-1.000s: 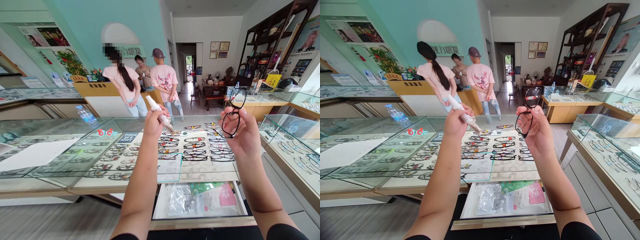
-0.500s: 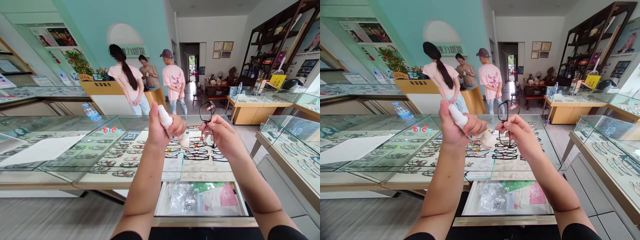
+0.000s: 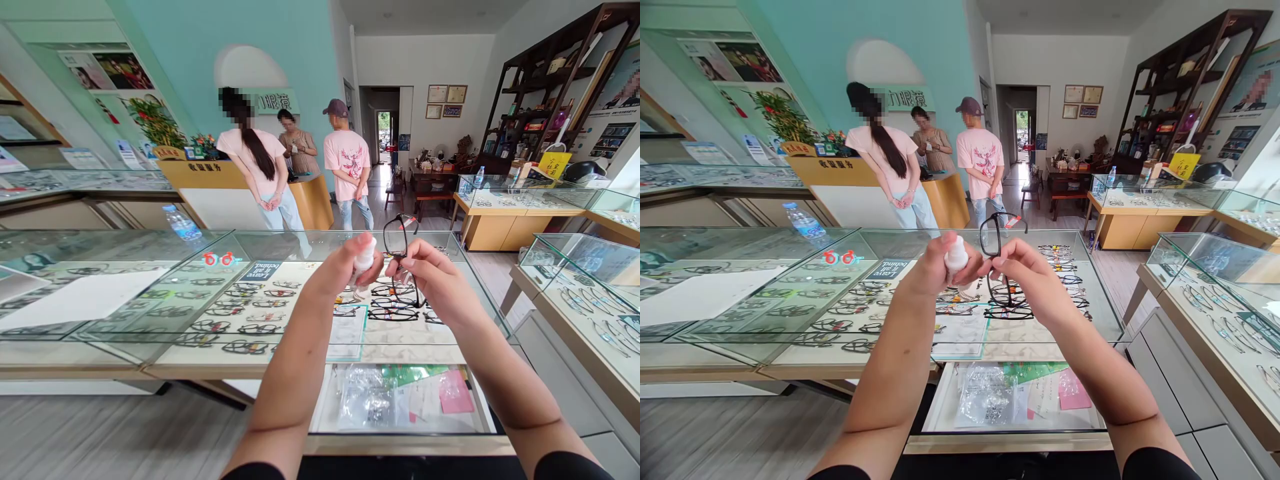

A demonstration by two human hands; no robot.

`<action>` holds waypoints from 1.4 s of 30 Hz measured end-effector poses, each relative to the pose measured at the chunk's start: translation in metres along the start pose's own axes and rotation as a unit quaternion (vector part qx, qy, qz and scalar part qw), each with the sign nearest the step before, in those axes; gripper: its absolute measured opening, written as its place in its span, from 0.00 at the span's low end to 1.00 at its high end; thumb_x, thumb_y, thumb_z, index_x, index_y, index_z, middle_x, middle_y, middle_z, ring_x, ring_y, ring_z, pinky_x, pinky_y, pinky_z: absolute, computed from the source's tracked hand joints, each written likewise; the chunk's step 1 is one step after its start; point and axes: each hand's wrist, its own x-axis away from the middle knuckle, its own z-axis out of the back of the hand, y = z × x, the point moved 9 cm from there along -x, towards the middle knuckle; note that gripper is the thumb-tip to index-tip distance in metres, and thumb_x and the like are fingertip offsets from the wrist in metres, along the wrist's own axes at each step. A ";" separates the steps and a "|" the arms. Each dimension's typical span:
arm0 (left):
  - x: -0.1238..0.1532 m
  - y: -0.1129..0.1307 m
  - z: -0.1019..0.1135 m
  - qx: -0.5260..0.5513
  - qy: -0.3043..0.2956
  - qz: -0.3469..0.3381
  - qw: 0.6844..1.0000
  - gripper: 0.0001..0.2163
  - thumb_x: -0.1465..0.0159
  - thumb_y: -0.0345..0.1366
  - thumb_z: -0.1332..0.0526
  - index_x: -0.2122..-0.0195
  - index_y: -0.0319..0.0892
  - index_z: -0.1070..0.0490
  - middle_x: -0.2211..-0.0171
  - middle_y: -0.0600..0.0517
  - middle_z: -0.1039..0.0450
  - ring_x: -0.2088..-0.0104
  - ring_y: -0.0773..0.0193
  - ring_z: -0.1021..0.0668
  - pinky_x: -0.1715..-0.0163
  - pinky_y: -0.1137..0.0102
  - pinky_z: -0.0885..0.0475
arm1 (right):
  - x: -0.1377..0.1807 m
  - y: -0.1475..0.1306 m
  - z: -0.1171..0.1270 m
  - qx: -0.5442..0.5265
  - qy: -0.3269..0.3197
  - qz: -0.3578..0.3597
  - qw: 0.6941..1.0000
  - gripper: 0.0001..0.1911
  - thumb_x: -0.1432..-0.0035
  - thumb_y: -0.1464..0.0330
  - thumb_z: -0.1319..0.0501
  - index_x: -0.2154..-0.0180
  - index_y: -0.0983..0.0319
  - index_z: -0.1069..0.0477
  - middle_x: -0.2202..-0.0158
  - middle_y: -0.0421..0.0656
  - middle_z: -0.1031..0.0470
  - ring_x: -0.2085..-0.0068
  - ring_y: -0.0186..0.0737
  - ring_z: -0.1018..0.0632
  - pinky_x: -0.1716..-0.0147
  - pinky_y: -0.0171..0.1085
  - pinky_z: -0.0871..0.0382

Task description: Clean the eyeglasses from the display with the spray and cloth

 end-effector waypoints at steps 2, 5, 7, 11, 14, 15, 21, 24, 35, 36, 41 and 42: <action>-0.001 -0.008 0.002 -0.010 0.019 0.027 0.999 0.40 0.37 0.77 0.49 0.88 0.46 0.38 0.88 0.51 0.42 0.87 0.69 0.41 0.87 0.67 0.49 | 0.001 -0.001 -0.001 0.002 -0.004 0.002 1.000 0.14 0.39 0.59 0.28 0.69 0.55 0.30 0.70 0.38 0.20 0.64 0.40 0.26 0.60 0.41 0.36; -0.002 -0.016 0.006 -0.011 0.044 0.037 0.998 0.40 0.36 0.76 0.48 0.88 0.45 0.38 0.88 0.51 0.41 0.88 0.70 0.41 0.87 0.68 0.47 | 0.002 -0.003 -0.004 -0.001 -0.013 0.006 1.000 0.13 0.39 0.60 0.28 0.69 0.55 0.29 0.70 0.38 0.19 0.64 0.40 0.25 0.59 0.41 0.35; -0.003 -0.018 0.008 -0.017 0.053 0.046 0.997 0.39 0.37 0.75 0.46 0.88 0.45 0.38 0.89 0.51 0.40 0.87 0.70 0.40 0.87 0.69 0.47 | 0.002 -0.004 -0.005 -0.003 -0.017 0.009 1.000 0.12 0.39 0.60 0.28 0.69 0.56 0.28 0.68 0.38 0.17 0.63 0.39 0.25 0.57 0.41 0.35; -0.003 -0.012 0.005 -0.024 0.042 0.031 0.998 0.41 0.36 0.77 0.51 0.88 0.46 0.40 0.88 0.50 0.41 0.86 0.69 0.39 0.86 0.68 0.45 | 0.001 -0.004 -0.004 -0.004 -0.011 0.008 1.000 0.13 0.40 0.60 0.27 0.69 0.55 0.29 0.68 0.38 0.17 0.64 0.39 0.25 0.58 0.41 0.35; 0.000 -0.004 0.004 -0.036 0.033 0.015 0.999 0.41 0.34 0.78 0.55 0.88 0.46 0.41 0.89 0.53 0.47 0.86 0.68 0.41 0.85 0.66 0.44 | -0.001 -0.004 0.003 -0.023 0.018 0.004 1.000 0.14 0.42 0.59 0.26 0.69 0.55 0.30 0.69 0.38 0.18 0.65 0.39 0.26 0.60 0.40 0.35; 0.001 -0.002 0.003 -0.047 0.025 0.015 0.998 0.40 0.33 0.76 0.55 0.87 0.47 0.41 0.89 0.53 0.48 0.86 0.68 0.41 0.84 0.66 0.44 | -0.002 -0.004 0.006 -0.034 0.031 0.004 0.999 0.15 0.43 0.58 0.26 0.69 0.55 0.30 0.69 0.38 0.18 0.65 0.39 0.26 0.61 0.39 0.35; 0.004 -0.009 -0.012 -0.150 -0.055 0.076 0.984 0.36 0.29 0.65 0.48 0.88 0.46 0.39 0.89 0.52 0.41 0.85 0.67 0.38 0.79 0.65 0.40 | -0.006 -0.002 0.019 -0.070 0.077 0.012 0.994 0.18 0.47 0.56 0.23 0.69 0.55 0.30 0.68 0.38 0.19 0.65 0.38 0.24 0.61 0.37 0.31; 0.003 -0.012 -0.015 -0.160 -0.059 0.086 0.982 0.36 0.29 0.64 0.47 0.88 0.46 0.39 0.89 0.52 0.41 0.84 0.67 0.37 0.77 0.65 0.39 | -0.005 -0.002 0.019 -0.076 0.078 0.010 0.994 0.18 0.47 0.57 0.23 0.69 0.55 0.30 0.69 0.37 0.19 0.65 0.38 0.24 0.61 0.37 0.30; 0.029 0.009 0.077 -0.084 0.237 -0.004 0.968 0.21 0.40 0.58 0.39 0.76 0.45 0.31 0.75 0.50 0.31 0.72 0.61 0.29 0.71 0.65 0.33 | -0.005 -0.007 0.024 -0.091 0.091 0.013 0.992 0.17 0.46 0.60 0.24 0.70 0.57 0.30 0.65 0.39 0.15 0.66 0.34 0.24 0.63 0.34 0.32; 0.035 0.004 0.093 -0.103 0.282 0.010 0.954 0.17 0.41 0.54 0.40 0.73 0.45 0.30 0.72 0.48 0.29 0.69 0.59 0.27 0.69 0.65 0.31 | -0.005 -0.007 0.025 -0.093 0.092 0.013 0.991 0.17 0.46 0.60 0.23 0.70 0.57 0.30 0.65 0.39 0.15 0.66 0.34 0.24 0.63 0.34 0.32; 0.064 -0.041 0.168 -0.252 0.434 0.179 0.846 0.12 0.37 0.46 0.45 0.59 0.46 0.31 0.62 0.48 0.26 0.60 0.53 0.21 0.63 0.63 0.25 | -0.004 -0.006 0.027 -0.089 0.097 0.005 0.991 0.18 0.46 0.59 0.22 0.70 0.56 0.30 0.65 0.39 0.15 0.66 0.35 0.24 0.65 0.34 0.31; 0.067 -0.049 0.178 -0.266 0.444 0.195 0.833 0.12 0.36 0.45 0.45 0.57 0.45 0.32 0.60 0.46 0.25 0.57 0.51 0.20 0.61 0.62 0.23 | -0.004 -0.006 0.027 -0.090 0.097 0.004 0.991 0.18 0.46 0.60 0.22 0.70 0.56 0.30 0.65 0.39 0.16 0.65 0.35 0.24 0.65 0.33 0.31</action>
